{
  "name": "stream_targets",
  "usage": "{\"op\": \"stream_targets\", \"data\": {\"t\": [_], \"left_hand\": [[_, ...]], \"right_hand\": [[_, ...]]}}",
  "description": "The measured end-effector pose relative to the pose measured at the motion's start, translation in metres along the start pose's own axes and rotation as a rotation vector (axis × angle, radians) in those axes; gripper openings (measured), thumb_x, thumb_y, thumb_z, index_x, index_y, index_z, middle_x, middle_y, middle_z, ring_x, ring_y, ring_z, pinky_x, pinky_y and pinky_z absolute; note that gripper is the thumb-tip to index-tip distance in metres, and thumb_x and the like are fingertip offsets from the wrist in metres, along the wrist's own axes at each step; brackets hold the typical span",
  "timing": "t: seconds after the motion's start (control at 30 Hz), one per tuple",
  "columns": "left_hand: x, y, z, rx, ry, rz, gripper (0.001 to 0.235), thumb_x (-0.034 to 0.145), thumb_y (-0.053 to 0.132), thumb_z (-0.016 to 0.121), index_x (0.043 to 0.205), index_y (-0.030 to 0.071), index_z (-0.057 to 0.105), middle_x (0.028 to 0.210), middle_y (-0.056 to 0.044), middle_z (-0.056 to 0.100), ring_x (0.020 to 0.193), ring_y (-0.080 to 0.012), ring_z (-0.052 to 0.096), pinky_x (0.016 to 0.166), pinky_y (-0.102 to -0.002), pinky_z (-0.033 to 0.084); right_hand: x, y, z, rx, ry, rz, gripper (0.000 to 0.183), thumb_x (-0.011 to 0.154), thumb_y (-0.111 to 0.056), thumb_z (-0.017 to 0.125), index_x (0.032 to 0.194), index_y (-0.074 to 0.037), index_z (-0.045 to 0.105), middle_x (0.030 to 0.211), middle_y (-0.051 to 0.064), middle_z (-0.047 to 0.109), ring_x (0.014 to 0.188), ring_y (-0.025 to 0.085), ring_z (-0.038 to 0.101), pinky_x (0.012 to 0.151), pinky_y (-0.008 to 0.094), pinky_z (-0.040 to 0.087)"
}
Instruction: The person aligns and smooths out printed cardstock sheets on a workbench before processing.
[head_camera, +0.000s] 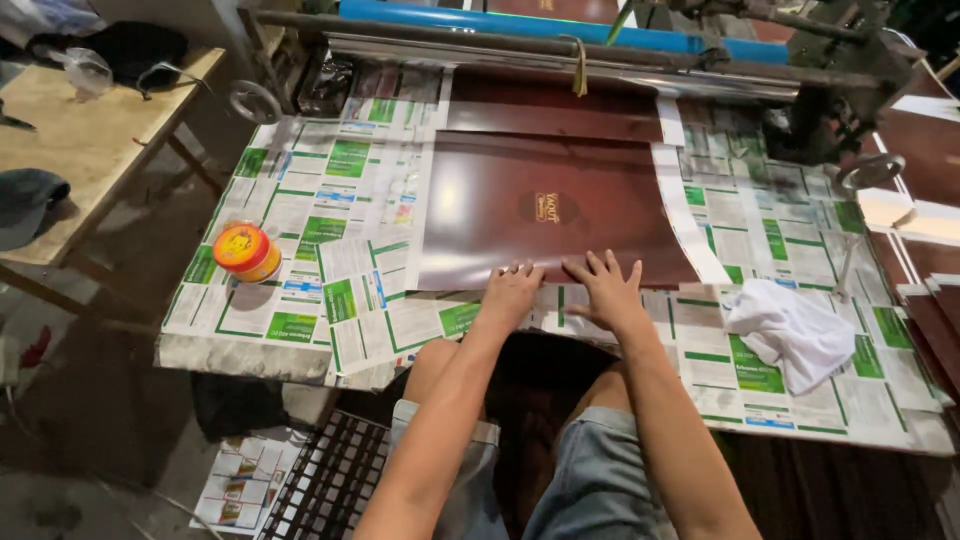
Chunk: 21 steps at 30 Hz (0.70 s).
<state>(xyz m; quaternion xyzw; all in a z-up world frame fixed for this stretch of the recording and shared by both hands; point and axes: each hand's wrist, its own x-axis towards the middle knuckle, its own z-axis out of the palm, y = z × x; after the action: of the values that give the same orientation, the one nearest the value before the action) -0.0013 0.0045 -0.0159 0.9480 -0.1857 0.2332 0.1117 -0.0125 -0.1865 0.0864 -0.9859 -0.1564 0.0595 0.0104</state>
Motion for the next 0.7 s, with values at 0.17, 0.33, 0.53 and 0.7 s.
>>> {"op": "stream_targets", "data": {"t": [0.17, 0.33, 0.53, 0.7], "left_hand": [[-0.001, 0.023, -0.077, -0.075, 0.234, 0.009, 0.023, 0.093, 0.016, 0.059, 0.114, 0.009, 0.065, 0.115, -0.008, 0.070, 0.111, -0.0281, 0.069, 0.092, -0.047, 0.051], [-0.009, 0.014, -0.034, -0.222, 0.185, 0.098, 0.028, 0.104, 0.016, 0.064, 0.132, 0.013, 0.063, 0.129, -0.007, 0.066, 0.121, -0.0253, 0.064, 0.103, -0.043, 0.051], [-0.011, 0.017, -0.026, -0.158, -0.135, -0.084, 0.066, 0.075, 0.043, 0.081, 0.130, 0.013, 0.061, 0.145, -0.021, 0.048, 0.128, -0.0425, 0.048, 0.101, -0.064, 0.038], [-0.012, 0.008, -0.008, -0.164, -0.085, -0.080, 0.059, 0.074, 0.034, 0.083, 0.126, 0.016, 0.064, 0.142, -0.017, 0.056, 0.131, -0.0387, 0.053, 0.100, -0.058, 0.044]], "right_hand": [[0.032, 0.035, 0.054, 0.124, 0.368, -0.128, 0.060, 0.092, -0.015, 0.063, 0.148, -0.036, 0.057, 0.153, 0.008, 0.054, 0.143, 0.031, 0.047, 0.113, 0.065, 0.034], [0.032, 0.013, 0.024, 0.117, 0.777, -0.101, 0.047, 0.099, -0.009, 0.061, 0.142, -0.027, 0.068, 0.143, 0.008, 0.065, 0.133, 0.028, 0.056, 0.118, 0.061, 0.033], [0.069, 0.030, 0.069, 0.047, 0.480, -0.009, 0.054, 0.097, -0.013, 0.060, 0.148, -0.032, 0.056, 0.155, 0.004, 0.053, 0.144, 0.025, 0.046, 0.114, 0.074, 0.017], [0.051, 0.010, 0.047, 0.091, 0.227, 0.094, 0.072, 0.094, -0.041, 0.063, 0.159, -0.044, 0.032, 0.170, 0.014, 0.022, 0.155, 0.037, 0.024, 0.114, 0.079, 0.009]]}}
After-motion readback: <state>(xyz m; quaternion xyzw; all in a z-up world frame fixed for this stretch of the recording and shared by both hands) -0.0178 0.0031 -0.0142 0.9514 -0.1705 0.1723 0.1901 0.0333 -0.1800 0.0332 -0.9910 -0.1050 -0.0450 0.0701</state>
